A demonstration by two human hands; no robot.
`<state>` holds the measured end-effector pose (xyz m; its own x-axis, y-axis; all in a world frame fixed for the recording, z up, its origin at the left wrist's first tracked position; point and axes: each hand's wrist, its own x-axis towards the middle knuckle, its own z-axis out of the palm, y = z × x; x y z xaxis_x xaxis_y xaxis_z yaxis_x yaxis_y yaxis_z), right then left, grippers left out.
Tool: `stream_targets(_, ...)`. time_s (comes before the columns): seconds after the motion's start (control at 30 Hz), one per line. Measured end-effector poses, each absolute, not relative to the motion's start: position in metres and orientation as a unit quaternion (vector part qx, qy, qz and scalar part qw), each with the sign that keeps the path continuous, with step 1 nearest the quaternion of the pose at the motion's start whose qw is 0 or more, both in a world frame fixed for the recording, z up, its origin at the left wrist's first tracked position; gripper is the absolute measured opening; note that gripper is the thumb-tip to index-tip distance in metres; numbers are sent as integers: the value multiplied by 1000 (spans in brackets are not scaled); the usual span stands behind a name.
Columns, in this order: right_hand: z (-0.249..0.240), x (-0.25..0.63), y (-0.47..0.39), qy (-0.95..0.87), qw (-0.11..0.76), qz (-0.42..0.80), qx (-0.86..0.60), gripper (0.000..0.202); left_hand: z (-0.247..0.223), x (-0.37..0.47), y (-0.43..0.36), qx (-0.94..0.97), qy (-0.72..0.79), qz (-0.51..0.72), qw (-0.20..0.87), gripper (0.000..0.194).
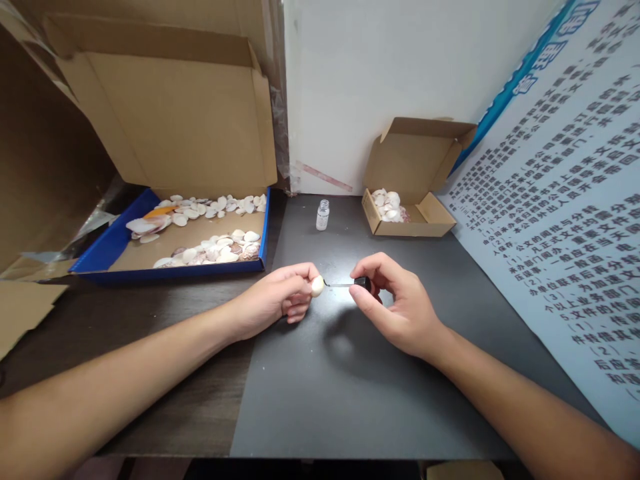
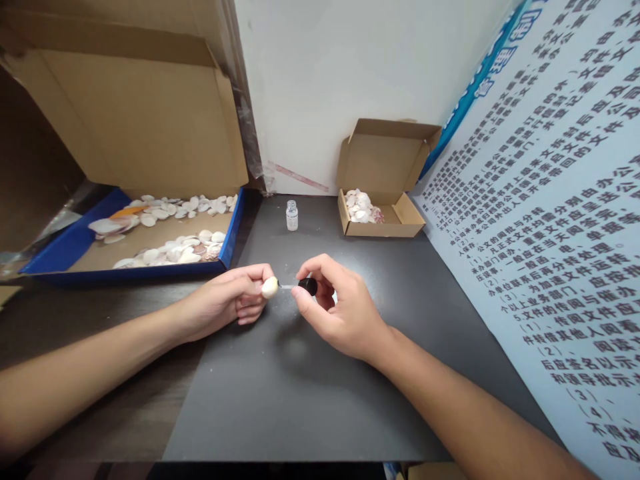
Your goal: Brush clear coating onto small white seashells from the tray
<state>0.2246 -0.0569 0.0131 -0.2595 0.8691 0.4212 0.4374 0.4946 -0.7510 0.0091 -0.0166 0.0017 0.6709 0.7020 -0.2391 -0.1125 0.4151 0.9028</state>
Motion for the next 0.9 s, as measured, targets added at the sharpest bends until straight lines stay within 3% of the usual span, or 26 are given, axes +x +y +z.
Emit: stream_targets(0.9,15,224,-58,-763,401,271,-429,10,5,9,-18,474,320,259,778,12)
